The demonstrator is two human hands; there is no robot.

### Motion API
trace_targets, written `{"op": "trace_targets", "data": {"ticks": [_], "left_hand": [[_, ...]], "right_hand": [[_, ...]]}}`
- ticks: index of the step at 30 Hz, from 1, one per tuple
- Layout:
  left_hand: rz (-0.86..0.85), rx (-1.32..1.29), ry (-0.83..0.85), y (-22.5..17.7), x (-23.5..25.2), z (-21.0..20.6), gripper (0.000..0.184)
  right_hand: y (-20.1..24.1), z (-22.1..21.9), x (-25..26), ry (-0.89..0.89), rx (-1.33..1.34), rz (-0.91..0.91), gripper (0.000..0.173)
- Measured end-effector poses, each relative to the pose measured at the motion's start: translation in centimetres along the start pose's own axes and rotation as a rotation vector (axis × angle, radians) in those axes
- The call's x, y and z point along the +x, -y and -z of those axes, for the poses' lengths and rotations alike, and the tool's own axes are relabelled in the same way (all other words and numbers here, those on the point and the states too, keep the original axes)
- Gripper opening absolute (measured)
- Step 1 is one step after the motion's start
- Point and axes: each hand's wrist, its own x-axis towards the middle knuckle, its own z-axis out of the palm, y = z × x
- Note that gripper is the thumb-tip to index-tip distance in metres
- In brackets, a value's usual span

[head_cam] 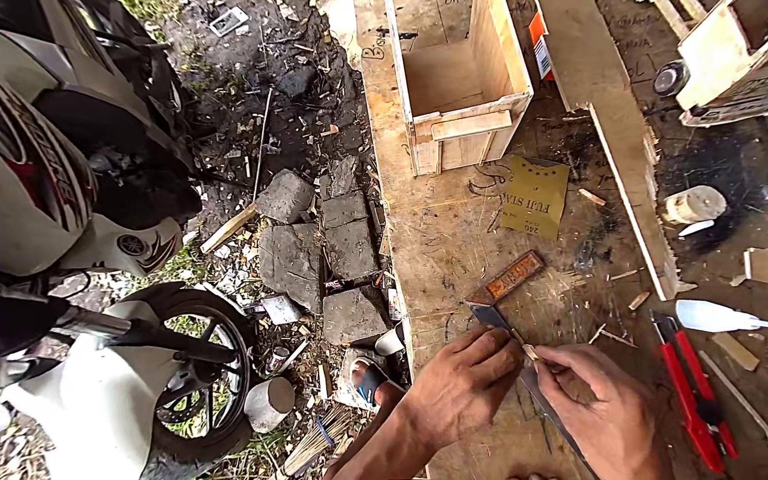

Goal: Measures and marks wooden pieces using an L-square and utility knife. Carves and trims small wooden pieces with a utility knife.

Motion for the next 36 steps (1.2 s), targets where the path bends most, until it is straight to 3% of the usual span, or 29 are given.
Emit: {"op": "trace_targets", "data": {"ticks": [11,22,36], "left_hand": [[-0.091,-0.015,-0.044,1.2,0.0,0.0,0.018],[-0.062,-0.034,-0.054,1.1,-0.1,-0.1,0.020],[-0.052,-0.037,-0.082,1.0,-0.2,-0.3,0.023]], "right_hand": [[0.4,-0.5,1.6,0.038,0.005,0.042,0.016],[2.2,2.1,3.6,0.371,0.077,-0.205,0.020],[2.7,1.8,3.8,0.356,0.086,-0.214,0.019]]}}
